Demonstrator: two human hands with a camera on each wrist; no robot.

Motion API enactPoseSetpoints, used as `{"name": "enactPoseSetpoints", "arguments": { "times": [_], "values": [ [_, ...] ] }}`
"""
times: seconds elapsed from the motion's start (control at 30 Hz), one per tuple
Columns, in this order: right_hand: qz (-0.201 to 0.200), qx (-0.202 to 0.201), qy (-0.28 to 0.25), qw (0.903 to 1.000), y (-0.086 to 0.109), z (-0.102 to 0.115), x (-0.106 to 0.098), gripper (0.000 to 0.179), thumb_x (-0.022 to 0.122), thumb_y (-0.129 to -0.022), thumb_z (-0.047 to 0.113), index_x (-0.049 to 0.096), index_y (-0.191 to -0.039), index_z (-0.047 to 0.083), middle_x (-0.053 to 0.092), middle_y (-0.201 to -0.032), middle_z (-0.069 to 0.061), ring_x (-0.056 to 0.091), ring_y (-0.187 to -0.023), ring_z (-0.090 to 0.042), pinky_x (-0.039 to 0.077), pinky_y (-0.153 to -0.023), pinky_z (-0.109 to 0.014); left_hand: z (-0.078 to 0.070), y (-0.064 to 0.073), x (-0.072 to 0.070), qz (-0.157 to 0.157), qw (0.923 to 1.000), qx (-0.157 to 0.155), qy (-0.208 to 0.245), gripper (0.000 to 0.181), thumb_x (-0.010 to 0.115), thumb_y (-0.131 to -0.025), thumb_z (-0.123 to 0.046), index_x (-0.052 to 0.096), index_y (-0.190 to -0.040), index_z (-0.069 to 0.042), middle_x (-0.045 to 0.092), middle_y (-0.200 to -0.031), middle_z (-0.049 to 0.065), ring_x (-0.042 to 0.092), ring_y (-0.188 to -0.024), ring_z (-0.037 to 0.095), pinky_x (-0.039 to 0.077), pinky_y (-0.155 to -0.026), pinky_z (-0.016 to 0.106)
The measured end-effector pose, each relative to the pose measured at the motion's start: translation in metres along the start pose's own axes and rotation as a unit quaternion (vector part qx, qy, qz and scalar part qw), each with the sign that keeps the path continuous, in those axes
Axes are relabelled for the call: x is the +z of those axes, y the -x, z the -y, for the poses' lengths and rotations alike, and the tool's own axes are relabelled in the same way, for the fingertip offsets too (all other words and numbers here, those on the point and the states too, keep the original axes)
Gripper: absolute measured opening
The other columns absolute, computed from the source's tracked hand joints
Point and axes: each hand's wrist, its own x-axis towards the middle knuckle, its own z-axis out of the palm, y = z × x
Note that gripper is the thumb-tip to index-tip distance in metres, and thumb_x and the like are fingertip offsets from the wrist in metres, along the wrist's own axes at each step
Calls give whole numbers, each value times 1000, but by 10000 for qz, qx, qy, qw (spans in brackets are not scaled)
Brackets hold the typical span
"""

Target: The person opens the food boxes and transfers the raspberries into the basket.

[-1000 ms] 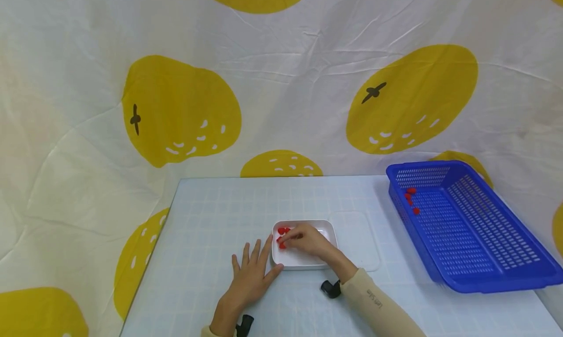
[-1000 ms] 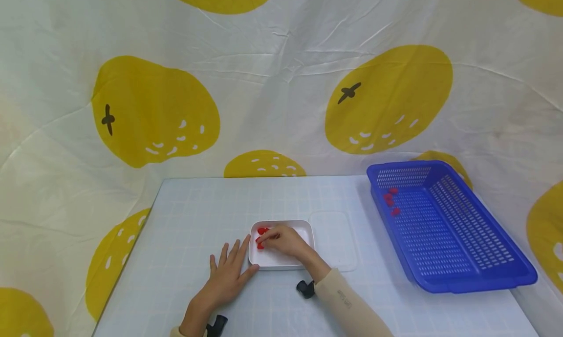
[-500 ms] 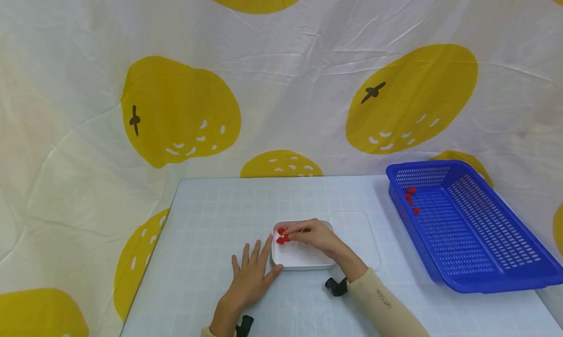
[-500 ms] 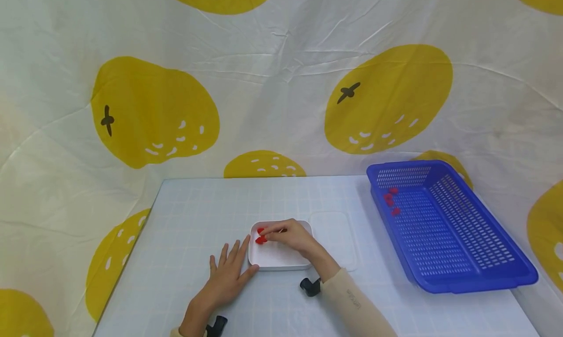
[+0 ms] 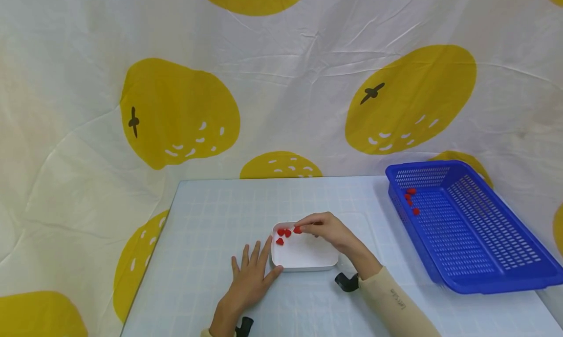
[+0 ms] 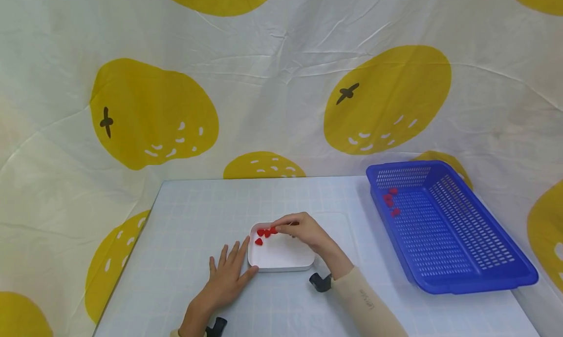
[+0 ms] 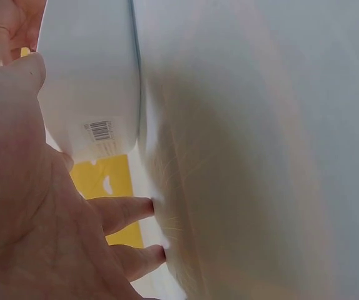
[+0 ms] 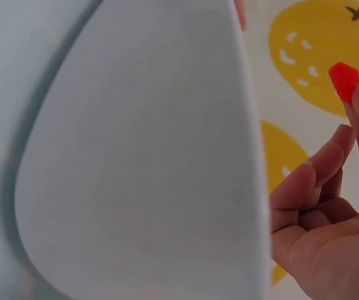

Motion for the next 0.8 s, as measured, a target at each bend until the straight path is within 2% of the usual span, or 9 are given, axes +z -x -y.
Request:
{"name": "enactPoseSetpoints", "arguments": {
  "times": [0.2,0.37,0.63,0.8],
  "values": [
    [-72,-62,-90,9999,6,3,-15,27,69,-96,19,74,-116,2,72,-109,-8,53,-103,-44,47,-77,-35,-1,1,0,4,10000,-62,-32,86,49,-91,-71,18,-161,-31,26,-162,15,8,-148,47,-6,-108,74],
    [-280,-88,-139,9995,15,10,-34,27,66,-98,15,72,-118,-1,72,-111,-11,51,-106,-48,46,-78,-37,-1,1,0,36,10000,-34,37,86,48,-92,-71,17,-162,-30,25,-162,16,7,-148,47,-6,-108,75],
    [-822,-311,212,9959,31,22,-78,29,67,-98,19,72,-118,-1,72,-111,-10,57,-98,-30,50,-80,-38,0,2,-2,62,9999,18,149,86,48,-93,-70,16,-162,-30,25,-162,17,7,-148,47,-6,-107,75],
    [-1194,-618,470,9898,43,35,-112,27,66,-98,16,72,-117,-2,74,-106,-6,57,-85,-22,48,-72,-31,-2,2,-3,28,9999,27,114,86,48,-93,-70,16,-162,-30,25,-162,16,8,-148,47,-6,-108,75]
  ]
}}
